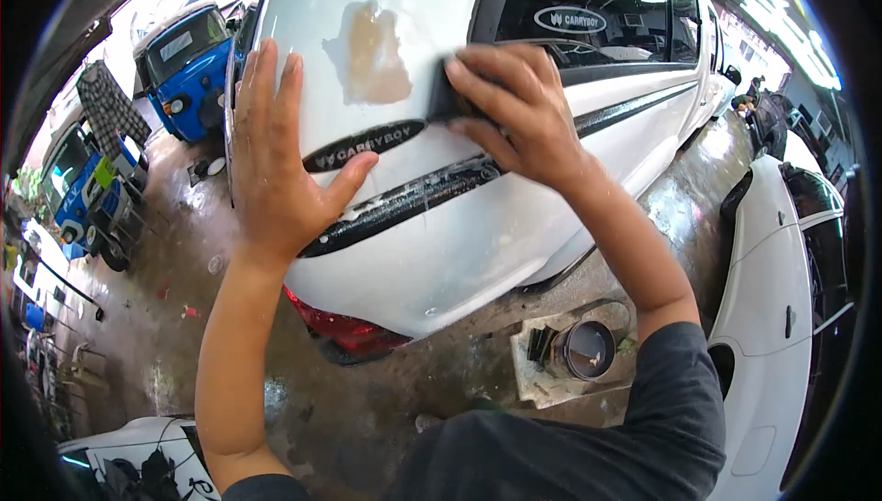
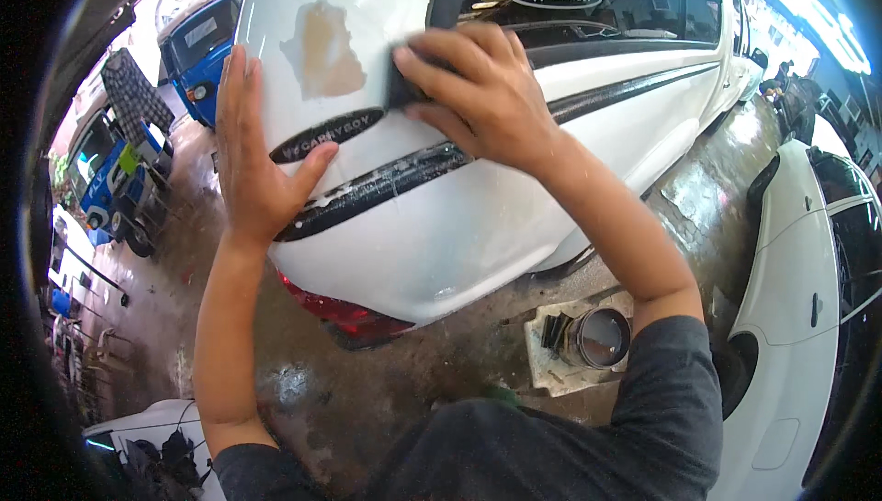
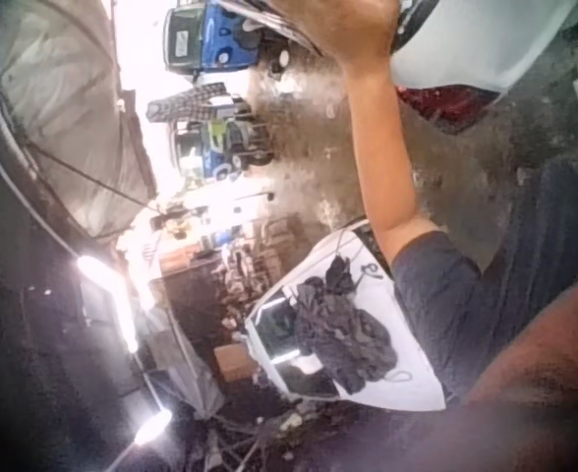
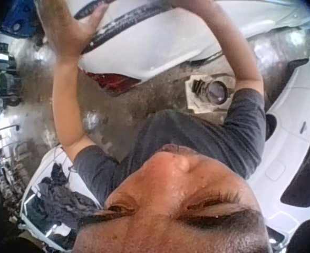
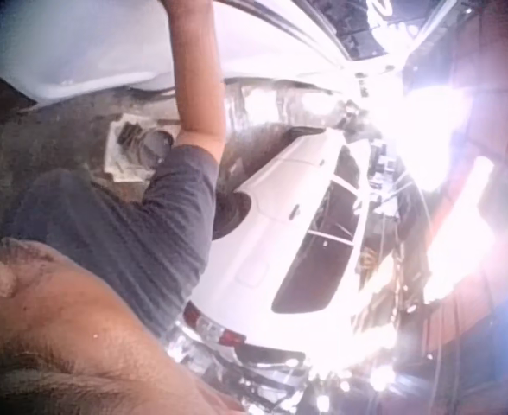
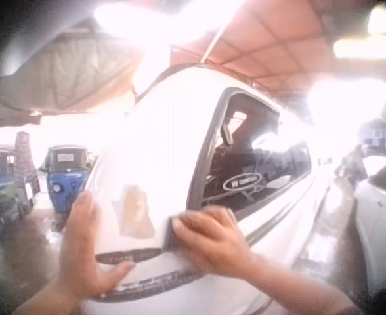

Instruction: The person sands the rear exterior surface of a white truck using a sanding block, dipping the block into a bucket of water between passes and wiping the area with their hand.

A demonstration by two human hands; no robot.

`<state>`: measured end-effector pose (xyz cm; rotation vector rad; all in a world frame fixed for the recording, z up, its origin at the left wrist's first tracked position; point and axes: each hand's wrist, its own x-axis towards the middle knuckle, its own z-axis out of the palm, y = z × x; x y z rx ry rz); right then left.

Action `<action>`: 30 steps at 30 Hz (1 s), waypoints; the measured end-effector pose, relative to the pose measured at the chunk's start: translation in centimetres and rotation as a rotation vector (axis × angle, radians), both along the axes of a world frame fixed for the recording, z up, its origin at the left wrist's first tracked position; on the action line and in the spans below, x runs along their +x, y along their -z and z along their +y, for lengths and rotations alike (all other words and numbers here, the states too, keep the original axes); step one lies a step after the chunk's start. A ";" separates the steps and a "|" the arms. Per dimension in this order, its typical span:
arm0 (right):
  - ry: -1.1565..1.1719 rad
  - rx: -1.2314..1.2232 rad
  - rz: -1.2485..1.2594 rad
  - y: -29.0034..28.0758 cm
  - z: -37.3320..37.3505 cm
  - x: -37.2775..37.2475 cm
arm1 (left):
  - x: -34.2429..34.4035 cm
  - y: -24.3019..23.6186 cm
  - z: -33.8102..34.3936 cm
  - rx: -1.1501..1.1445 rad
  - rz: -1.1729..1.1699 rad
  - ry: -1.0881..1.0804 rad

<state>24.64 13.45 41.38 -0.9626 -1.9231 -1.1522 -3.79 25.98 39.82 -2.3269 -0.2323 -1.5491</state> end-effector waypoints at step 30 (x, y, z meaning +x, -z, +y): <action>0.012 0.104 0.054 -0.7 2.2 -1.5 | -0.4 0.3 0.5 0.033 0.006 0.005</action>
